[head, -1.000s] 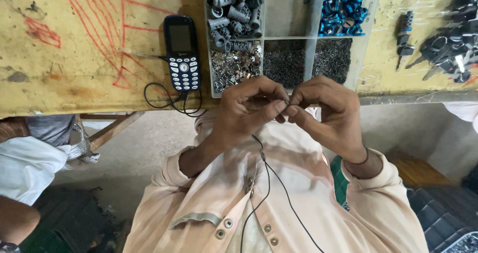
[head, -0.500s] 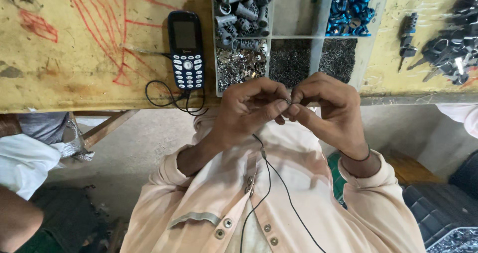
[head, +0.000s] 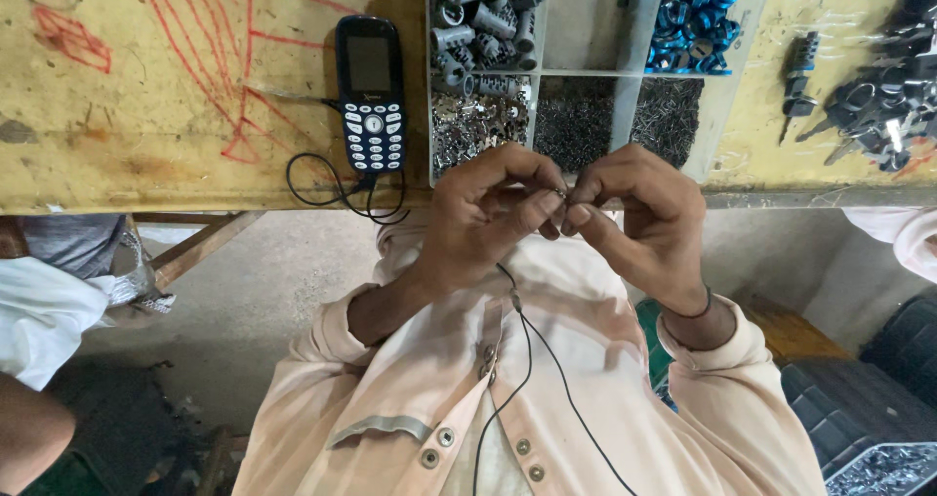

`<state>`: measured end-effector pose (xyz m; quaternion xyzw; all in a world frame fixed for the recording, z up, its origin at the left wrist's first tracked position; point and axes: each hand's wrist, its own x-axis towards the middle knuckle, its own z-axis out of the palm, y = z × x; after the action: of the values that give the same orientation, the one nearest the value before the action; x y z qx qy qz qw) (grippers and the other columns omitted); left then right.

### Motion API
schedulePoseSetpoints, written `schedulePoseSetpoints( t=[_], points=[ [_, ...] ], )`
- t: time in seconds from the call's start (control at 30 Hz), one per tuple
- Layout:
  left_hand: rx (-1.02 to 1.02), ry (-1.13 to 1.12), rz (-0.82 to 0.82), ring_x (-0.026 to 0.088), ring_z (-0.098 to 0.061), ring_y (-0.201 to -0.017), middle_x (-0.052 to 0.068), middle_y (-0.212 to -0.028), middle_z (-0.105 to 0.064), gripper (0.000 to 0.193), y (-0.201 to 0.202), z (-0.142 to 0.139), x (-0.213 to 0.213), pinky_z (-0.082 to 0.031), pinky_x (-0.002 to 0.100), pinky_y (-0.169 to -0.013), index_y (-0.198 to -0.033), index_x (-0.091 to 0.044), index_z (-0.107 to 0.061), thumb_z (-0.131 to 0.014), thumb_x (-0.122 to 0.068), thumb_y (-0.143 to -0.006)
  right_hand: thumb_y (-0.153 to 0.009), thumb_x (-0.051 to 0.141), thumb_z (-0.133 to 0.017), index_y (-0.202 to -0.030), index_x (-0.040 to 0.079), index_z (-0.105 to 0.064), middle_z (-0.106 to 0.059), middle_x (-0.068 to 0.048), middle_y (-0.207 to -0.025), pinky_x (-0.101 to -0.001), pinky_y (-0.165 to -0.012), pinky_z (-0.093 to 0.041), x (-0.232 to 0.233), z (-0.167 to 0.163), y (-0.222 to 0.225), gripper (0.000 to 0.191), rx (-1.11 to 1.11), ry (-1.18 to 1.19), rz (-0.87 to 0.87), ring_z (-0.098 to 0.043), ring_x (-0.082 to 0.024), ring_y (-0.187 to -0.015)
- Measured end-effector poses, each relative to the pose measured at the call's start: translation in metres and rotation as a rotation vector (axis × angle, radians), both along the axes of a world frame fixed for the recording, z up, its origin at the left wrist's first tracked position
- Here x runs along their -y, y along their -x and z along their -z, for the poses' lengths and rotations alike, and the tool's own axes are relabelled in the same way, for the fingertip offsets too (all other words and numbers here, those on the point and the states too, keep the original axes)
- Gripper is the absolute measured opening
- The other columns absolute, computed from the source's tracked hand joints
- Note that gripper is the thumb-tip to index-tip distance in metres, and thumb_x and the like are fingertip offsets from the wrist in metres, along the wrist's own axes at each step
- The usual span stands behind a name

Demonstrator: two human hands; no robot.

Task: The person sits at a workbench assembling small metal components by hand. They pick small parts from a compartment tray, press and twist the pieces together in their hands, and set finished assemblies on the table, repeating the cycle with new parts.

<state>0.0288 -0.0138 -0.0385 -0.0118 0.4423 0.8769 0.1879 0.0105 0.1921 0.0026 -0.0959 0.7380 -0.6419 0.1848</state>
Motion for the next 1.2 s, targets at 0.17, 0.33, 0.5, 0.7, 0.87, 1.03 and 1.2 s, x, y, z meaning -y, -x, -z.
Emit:
schedulePoseSetpoints(
  t=[0.17,0.33,0.5,0.7,0.87,1.03,1.2],
  points=[
    [-0.063,0.14,0.006,0.011,-0.074,-0.094,0.006,-0.106,-0.067,0.016,-0.001,-0.001,0.003,-0.065,0.025,-0.083,-0.114,0.002,-0.063,-0.066,-0.011,-0.106,-0.098,-0.005,-0.07,-0.105,-0.006,-0.065,-0.062,-0.012,-0.107,-0.0281,-0.078,-0.061,-0.003,-0.002,0.004,0.009,0.064,0.003,-0.021,-0.069,-0.016,-0.086],
    [-0.143,0.239,-0.026,0.01,-0.073,-0.095,0.005,-0.108,-0.066,0.016,-0.001,-0.004,0.005,-0.065,0.024,-0.083,-0.114,0.001,-0.066,-0.068,-0.011,-0.104,-0.099,-0.004,-0.07,-0.106,-0.006,-0.065,-0.062,-0.012,-0.108,-0.0279,-0.079,-0.061,-0.001,0.002,0.0,0.009,0.097,0.04,0.001,-0.07,-0.016,-0.089],
    [-0.008,0.086,0.055,0.006,-0.067,-0.09,0.003,-0.105,-0.065,0.016,0.003,-0.002,0.01,-0.059,0.022,-0.079,-0.111,0.002,-0.068,-0.072,-0.009,-0.1,-0.092,-0.005,-0.08,-0.111,-0.006,-0.064,-0.069,-0.015,-0.109,-0.0312,-0.078,-0.06,0.005,0.005,-0.003,0.025,-0.495,-0.362,-0.006,-0.073,-0.023,-0.093],
    [0.029,0.121,0.159,0.002,-0.059,-0.077,0.0,-0.094,-0.069,0.016,0.004,-0.005,0.022,-0.049,0.018,-0.067,-0.107,0.001,-0.072,-0.075,-0.009,-0.095,-0.088,-0.01,-0.077,-0.104,0.003,-0.073,-0.07,-0.011,-0.1,-0.0321,-0.078,-0.061,0.002,0.003,0.006,0.022,-0.433,-0.194,-0.192,-0.073,-0.023,-0.09],
    [-0.09,0.353,0.081,0.0,-0.057,-0.075,-0.001,-0.092,-0.07,0.017,-0.008,-0.01,0.024,-0.047,0.018,-0.064,-0.104,0.001,-0.073,-0.075,-0.008,-0.091,-0.086,-0.002,-0.082,-0.098,0.005,-0.07,-0.071,-0.008,-0.097,-0.0302,-0.077,-0.058,0.0,0.005,0.018,0.019,-0.294,-0.102,-0.291,-0.073,-0.022,-0.089],
    [0.186,0.061,0.124,0.002,-0.059,-0.069,0.0,-0.085,-0.068,0.017,-0.012,-0.004,0.03,-0.049,0.019,-0.058,-0.106,0.002,-0.072,-0.073,-0.01,-0.093,-0.093,0.001,-0.077,-0.112,0.004,-0.065,-0.07,-0.006,-0.106,-0.0302,-0.079,-0.06,0.015,-0.008,0.036,0.023,0.004,-0.026,-0.309,-0.073,-0.019,-0.09],
    [0.239,-0.021,0.071,0.004,-0.061,-0.067,0.001,-0.084,-0.066,0.016,-0.013,-0.002,0.032,-0.051,0.02,-0.058,-0.107,0.002,-0.069,-0.071,-0.011,-0.097,-0.099,0.009,-0.087,-0.121,0.004,-0.071,-0.061,-0.012,-0.104,-0.0386,-0.069,-0.051,0.056,0.0,0.056,0.028,-0.722,-0.735,-0.146,-0.065,-0.026,-0.084]
  ],
)
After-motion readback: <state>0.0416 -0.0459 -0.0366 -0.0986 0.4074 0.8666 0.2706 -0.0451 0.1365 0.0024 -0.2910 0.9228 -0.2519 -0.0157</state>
